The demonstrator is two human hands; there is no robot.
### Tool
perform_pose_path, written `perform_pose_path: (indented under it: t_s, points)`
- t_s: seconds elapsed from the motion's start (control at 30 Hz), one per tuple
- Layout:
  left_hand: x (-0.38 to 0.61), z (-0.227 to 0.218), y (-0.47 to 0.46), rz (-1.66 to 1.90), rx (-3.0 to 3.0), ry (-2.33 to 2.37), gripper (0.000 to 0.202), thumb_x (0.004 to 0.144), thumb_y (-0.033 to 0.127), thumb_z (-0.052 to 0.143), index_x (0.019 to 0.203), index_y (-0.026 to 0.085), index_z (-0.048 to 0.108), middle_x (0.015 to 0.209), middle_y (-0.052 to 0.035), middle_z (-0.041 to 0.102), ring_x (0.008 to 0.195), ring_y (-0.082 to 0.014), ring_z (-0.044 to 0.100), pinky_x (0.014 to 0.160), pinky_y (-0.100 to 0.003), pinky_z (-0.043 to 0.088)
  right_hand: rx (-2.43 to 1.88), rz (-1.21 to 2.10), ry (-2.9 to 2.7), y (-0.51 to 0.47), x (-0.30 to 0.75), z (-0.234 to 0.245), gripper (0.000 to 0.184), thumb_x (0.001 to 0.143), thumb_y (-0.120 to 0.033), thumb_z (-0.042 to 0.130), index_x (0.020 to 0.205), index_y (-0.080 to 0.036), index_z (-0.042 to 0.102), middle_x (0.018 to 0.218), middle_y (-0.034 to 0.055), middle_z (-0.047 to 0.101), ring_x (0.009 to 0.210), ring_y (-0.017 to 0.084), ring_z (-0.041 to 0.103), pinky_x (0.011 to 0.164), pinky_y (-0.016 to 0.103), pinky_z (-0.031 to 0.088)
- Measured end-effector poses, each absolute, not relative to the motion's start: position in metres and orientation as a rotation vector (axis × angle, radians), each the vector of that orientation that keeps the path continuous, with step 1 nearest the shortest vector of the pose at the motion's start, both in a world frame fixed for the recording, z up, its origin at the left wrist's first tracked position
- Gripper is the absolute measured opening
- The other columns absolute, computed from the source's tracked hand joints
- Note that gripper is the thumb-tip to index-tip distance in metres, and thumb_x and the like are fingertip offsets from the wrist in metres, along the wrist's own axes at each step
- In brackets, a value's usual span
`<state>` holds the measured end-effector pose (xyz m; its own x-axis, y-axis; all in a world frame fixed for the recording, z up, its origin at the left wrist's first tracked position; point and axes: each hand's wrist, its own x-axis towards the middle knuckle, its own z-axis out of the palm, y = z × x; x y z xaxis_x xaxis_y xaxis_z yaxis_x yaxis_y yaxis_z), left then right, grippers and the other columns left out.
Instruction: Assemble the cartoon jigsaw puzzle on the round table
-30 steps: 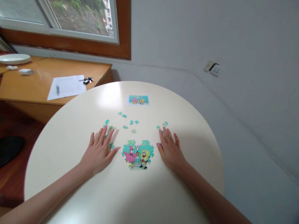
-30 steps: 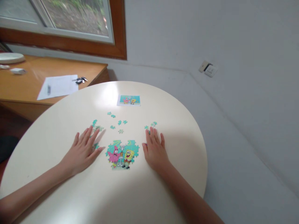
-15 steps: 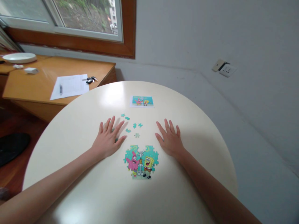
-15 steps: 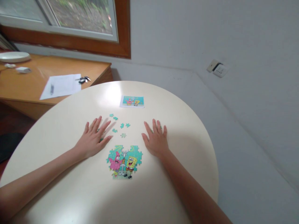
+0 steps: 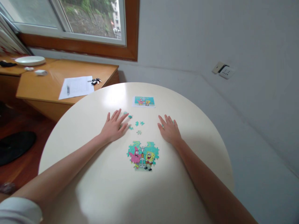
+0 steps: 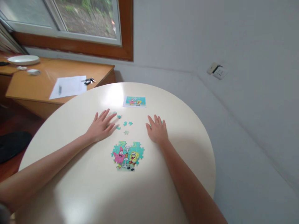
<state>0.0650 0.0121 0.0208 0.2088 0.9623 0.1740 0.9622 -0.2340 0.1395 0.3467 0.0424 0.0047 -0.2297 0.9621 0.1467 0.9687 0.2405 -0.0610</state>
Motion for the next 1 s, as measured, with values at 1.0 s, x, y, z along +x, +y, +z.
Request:
perform_pose_path:
  t_s: [1.0]
  points:
    - [0.094, 0.025, -0.074, 0.273, 2.813, 1.356, 0.058, 0.095, 0.046, 0.026, 0.149, 0.025, 0.016, 0.155, -0.0070, 0.017, 0.143, -0.0263, 0.014, 0.115, -0.049, 0.003, -1.615, -0.122, -2.150, 0.041, 0.348, 0.001, 0.048, 0.097, -0.034, 0.025, 0.139, -0.017, 0.041, 0.146, 0.0146, 0.039, 0.138, 0.026, 0.030, 0.112, 0.047, 0.021]
